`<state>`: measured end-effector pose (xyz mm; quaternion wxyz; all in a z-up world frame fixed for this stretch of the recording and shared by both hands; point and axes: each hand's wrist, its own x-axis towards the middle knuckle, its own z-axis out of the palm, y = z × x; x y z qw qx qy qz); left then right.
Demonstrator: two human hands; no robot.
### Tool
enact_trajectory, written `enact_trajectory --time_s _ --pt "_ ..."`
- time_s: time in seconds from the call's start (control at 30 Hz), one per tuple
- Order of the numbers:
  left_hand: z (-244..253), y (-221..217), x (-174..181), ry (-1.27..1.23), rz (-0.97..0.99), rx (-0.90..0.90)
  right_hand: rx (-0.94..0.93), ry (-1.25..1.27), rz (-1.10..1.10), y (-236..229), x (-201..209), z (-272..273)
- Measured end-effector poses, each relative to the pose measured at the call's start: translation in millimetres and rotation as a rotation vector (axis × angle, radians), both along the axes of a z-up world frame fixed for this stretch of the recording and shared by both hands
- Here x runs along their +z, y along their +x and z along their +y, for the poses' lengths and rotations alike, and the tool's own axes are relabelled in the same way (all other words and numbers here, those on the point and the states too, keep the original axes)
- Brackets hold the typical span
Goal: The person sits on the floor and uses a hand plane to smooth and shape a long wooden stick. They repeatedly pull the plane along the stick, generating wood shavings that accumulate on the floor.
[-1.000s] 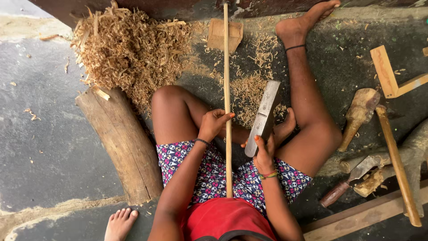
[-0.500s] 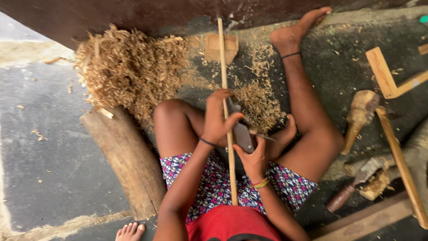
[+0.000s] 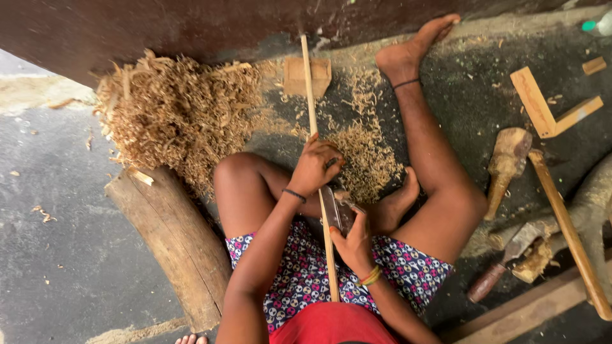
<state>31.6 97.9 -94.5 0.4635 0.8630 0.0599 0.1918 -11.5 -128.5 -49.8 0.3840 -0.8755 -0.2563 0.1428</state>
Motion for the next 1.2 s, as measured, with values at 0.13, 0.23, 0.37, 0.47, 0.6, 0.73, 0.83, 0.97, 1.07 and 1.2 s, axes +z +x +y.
enact_trajectory --time_s 0.13,0.23,0.37,0.47,0.6,0.73,0.83,0.97,1.07,1.2 --pt "3.6 -0.6 6.0 -0.028 -0.055 -0.018 -0.029 0.048 0.095 -11.0 10.8 9.7" --pt "2.1 -10.4 7.8 -0.073 -0.066 -0.039 0.02 0.068 0.073 -24.1 24.2 14.3" --pt "6.0 -10.8 10.6 -0.113 -0.097 -0.039 0.167 0.036 -0.181 -19.2 28.0 24.5" --pt "24.4 6.5 5.2 -0.084 -0.147 -0.014 0.176 0.062 -0.176 3.9 18.3 40.8" --pt "80.9 64.2 -5.3 0.012 -0.09 0.018 0.173 0.096 -0.148 66.3 -3.2 90.6" --pt "115.6 100.0 -8.2 0.086 -0.023 0.032 0.199 0.106 -0.147 97.5 -6.2 117.5" --pt "104.5 95.2 -7.4 0.117 -0.111 0.064 0.131 0.035 -0.076 91.3 -8.3 115.5" --pt "75.3 53.8 9.0 -0.024 0.023 -0.016 0.136 0.128 -0.038 51.8 2.8 80.3" --pt "28.0 8.7 28.2 0.016 0.047 0.023 0.111 0.056 -0.04 10.7 21.1 35.9" --pt "-2.0 -23.5 42.3 0.063 -0.118 0.04 0.118 -0.033 -0.032 -18.9 30.9 5.1"
